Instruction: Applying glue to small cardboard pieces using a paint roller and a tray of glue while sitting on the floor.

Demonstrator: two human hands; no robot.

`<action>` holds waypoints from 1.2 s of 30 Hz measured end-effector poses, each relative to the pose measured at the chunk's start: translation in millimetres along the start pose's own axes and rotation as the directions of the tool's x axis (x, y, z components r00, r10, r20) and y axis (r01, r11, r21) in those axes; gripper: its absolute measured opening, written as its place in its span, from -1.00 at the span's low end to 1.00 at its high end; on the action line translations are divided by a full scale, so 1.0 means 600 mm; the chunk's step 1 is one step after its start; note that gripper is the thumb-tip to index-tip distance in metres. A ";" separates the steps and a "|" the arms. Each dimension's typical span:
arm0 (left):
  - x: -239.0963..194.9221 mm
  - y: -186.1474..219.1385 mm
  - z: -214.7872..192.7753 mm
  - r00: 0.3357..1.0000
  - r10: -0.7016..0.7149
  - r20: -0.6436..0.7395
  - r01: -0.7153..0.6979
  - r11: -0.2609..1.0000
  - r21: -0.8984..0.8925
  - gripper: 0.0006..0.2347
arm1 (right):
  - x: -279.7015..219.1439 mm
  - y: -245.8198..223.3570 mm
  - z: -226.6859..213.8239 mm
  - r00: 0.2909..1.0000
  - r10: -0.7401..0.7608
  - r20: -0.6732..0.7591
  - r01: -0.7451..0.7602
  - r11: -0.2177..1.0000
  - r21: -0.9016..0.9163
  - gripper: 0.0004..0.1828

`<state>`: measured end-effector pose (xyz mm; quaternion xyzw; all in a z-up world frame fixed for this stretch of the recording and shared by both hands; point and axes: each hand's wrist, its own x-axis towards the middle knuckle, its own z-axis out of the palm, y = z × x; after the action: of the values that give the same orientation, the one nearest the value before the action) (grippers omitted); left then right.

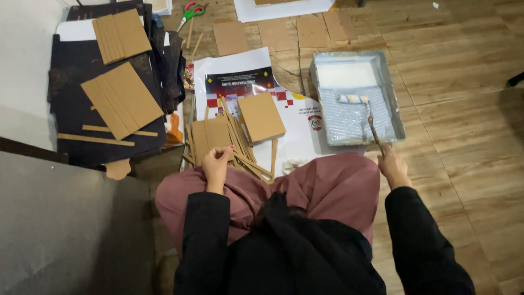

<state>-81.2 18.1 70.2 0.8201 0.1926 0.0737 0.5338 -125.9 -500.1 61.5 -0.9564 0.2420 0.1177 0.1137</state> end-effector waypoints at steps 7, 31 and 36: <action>-0.013 0.021 -0.013 0.997 0.037 0.062 -0.037 0.999 -0.011 -0.88 | 0.027 -0.016 -0.066 1.000 0.010 0.017 -0.012 0.993 0.119 -0.38; 0.044 0.036 0.025 0.965 -0.123 0.232 0.165 0.971 -0.172 -0.89 | -0.055 0.000 -0.111 0.996 0.034 0.088 -0.023 0.993 -0.113 -0.44; 0.058 0.051 0.052 0.934 -0.136 0.330 0.172 0.982 -0.083 -0.88 | -0.129 -0.063 -0.186 0.994 0.009 0.108 0.002 0.995 -0.102 -0.40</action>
<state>-32.0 -6.0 82.0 0.7725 0.1621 -0.0929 0.6069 -154.9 -464.7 194.8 -0.9528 0.2308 0.1816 0.0776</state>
